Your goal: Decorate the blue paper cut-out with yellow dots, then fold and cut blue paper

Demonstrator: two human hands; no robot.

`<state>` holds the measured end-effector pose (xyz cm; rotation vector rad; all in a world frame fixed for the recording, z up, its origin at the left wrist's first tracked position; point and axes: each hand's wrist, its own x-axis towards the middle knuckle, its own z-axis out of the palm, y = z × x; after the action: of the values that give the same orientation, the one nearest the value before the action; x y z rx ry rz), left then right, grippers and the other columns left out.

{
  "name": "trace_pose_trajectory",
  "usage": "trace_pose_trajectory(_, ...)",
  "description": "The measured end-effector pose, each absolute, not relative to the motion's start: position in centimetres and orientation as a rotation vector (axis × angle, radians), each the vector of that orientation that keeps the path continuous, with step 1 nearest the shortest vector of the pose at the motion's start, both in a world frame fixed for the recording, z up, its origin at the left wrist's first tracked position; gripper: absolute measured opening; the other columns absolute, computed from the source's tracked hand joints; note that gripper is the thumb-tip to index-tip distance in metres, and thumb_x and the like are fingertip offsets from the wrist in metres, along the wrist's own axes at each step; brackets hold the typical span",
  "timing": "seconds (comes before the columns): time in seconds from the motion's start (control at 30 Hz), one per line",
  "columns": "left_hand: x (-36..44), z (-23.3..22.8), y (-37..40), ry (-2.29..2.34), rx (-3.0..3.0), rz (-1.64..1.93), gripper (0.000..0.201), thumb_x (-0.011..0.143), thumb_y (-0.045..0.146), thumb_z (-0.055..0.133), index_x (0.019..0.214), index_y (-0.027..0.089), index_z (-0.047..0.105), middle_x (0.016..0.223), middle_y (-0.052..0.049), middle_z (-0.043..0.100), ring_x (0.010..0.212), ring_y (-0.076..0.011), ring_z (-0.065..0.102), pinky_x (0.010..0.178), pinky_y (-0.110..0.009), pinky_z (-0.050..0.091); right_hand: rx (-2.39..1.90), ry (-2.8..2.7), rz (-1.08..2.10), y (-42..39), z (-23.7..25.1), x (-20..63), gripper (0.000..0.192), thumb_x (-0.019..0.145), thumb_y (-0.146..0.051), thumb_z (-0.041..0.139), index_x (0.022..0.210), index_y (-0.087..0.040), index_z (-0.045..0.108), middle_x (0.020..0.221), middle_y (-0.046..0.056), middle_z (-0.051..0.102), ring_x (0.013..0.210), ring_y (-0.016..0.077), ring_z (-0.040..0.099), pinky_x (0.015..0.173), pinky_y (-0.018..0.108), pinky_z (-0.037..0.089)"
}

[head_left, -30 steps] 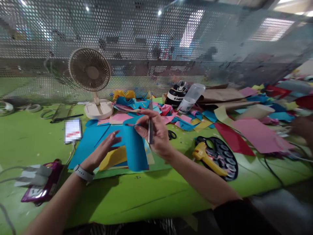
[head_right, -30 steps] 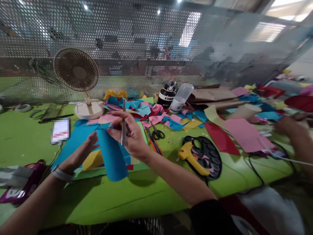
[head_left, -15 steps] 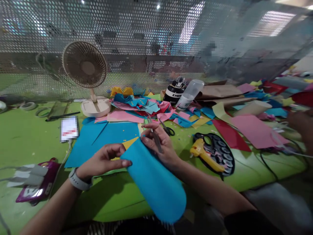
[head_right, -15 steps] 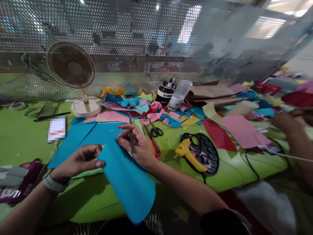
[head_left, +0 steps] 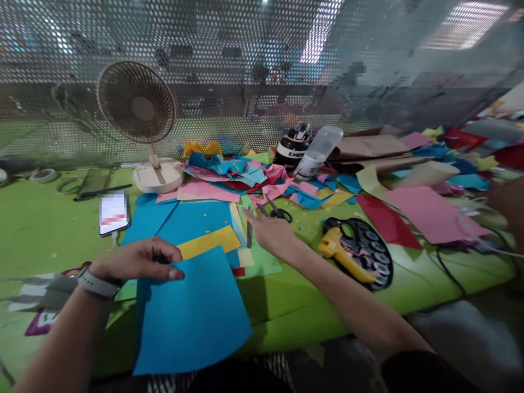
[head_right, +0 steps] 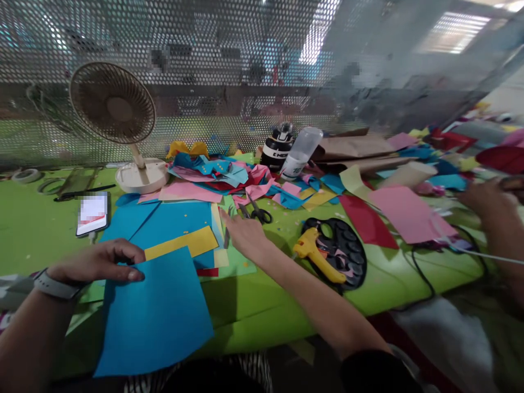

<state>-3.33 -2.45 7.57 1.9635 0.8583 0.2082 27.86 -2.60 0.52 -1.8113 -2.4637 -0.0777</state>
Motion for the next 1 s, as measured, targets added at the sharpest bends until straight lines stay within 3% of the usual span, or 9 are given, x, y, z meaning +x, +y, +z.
trace_pose_trajectory(0.07,-3.2,7.2,-2.1,0.783,1.851,0.096,0.033,0.074,0.046,0.066,0.059,0.018,0.058,0.052,0.004,0.042,0.05,-0.0084,0.037,0.048,-0.021,0.038,-1.485,-2.534,-0.161,-3.8,1.0,27.5,0.065,0.081,-0.01,0.05,0.144,-0.019,0.035,0.114,0.018,0.062,0.1,0.0316,0.061,0.08,0.043,0.049)
trace_pose_trajectory(0.17,-3.3,6.8,-1.5,0.793,1.74,0.085,0.031,0.074,0.047,0.065,0.066,0.018,0.058,0.053,0.006,0.041,0.049,-0.0077,0.033,0.046,-0.02,0.034,-0.83,-2.594,-0.242,-5.9,1.4,26.6,0.064,0.084,-0.017,0.056,0.142,-0.031,0.034,0.145,0.01,0.04,0.135,0.0289,0.034,0.105,0.048,0.037)
trace_pose_trajectory(0.27,-3.0,6.1,-1.2,0.803,1.767,0.051,0.029,0.078,0.045,0.062,0.07,0.017,0.06,0.055,0.005,0.044,0.051,-0.0079,0.036,0.049,-0.02,0.034,-0.458,-2.615,-0.312,-7.5,1.4,25.9,0.052,0.089,-0.018,0.054,0.134,-0.04,0.043,0.147,-0.004,0.04,0.142,0.0188,0.022,0.114,0.043,0.029)
trace_pose_trajectory(0.37,-2.3,5.4,-1.2,0.875,1.869,0.058,0.029,0.082,0.046,0.057,0.078,0.018,0.063,0.066,0.002,0.056,0.06,-0.0106,0.047,0.056,-0.022,0.038,-0.225,-2.681,-0.33,-7.9,1.1,26.0,0.036,0.092,-0.019,0.052,0.127,-0.028,0.054,0.144,-0.003,0.045,0.14,0.0169,0.027,0.116,0.039,0.029)
trace_pose_trajectory(0.47,-1.3,4.9,-1.3,0.98,2.001,0.084,0.033,0.082,0.05,0.056,0.086,0.019,0.064,0.067,0.002,0.059,0.062,-0.0128,0.05,0.056,-0.023,0.038,-0.241,-2.723,-0.281,-7.5,0.4,26.5,0.034,0.094,-0.015,0.048,0.127,-0.02,0.054,0.143,0.002,0.047,0.138,0.0171,0.032,0.114,0.039,0.032)
trace_pose_trajectory(0.67,-0.1,4.9,-2.1,1.083,2.267,0.186,0.029,0.087,0.044,0.051,0.093,0.02,0.065,0.081,-0.001,0.068,0.071,-0.0147,0.057,0.064,-0.025,0.039,-0.351,-2.669,-0.056,-7.3,-1.0,27.0,0.036,0.094,-0.011,0.044,0.128,-0.019,0.053,0.137,0.006,0.054,0.136,0.0151,0.036,0.112,0.039,0.034)
trace_pose_trajectory(0.8,0.1,5.2,-2.5,1.012,2.314,0.207,0.027,0.089,0.041,0.05,0.088,0.019,0.066,0.081,0.0,0.069,0.07,-0.0143,0.058,0.064,-0.024,0.039,-0.403,-2.546,0.139,-7.1,-0.5,26.7,0.03,0.094,-0.014,0.043,0.115,-0.023,0.062,0.127,0.005,0.062,0.133,0.0133,0.041,0.113,0.043,0.031)
trace_pose_trajectory(0.9,0.1,5.5,-2.7,0.923,2.298,0.224,0.023,0.089,0.036,0.051,0.09,0.02,0.067,0.086,0.0,0.071,0.074,-0.0142,0.062,0.067,-0.023,0.042,-0.572,-2.373,0.295,-6.5,0.8,26.4,0.017,0.09,-0.034,0.057,0.09,-0.026,0.071,0.137,0.005,0.053,0.139,0.02,0.03,0.114,0.05,0.022)
trace_pose_trajectory(1.0,0.0,5.7,-2.9,0.84,2.345,0.26,0.019,0.09,0.029,0.051,0.095,0.02,0.067,0.093,-0.001,0.073,0.079,-0.0138,0.065,0.071,-0.022,0.045,-0.635,-2.364,0.328,-6.2,1.9,25.9,0.02,0.08,-0.044,0.068,0.074,-0.026,0.072,0.15,0.001,0.037,0.144,0.0255,0.014,0.114,0.054,0.014)
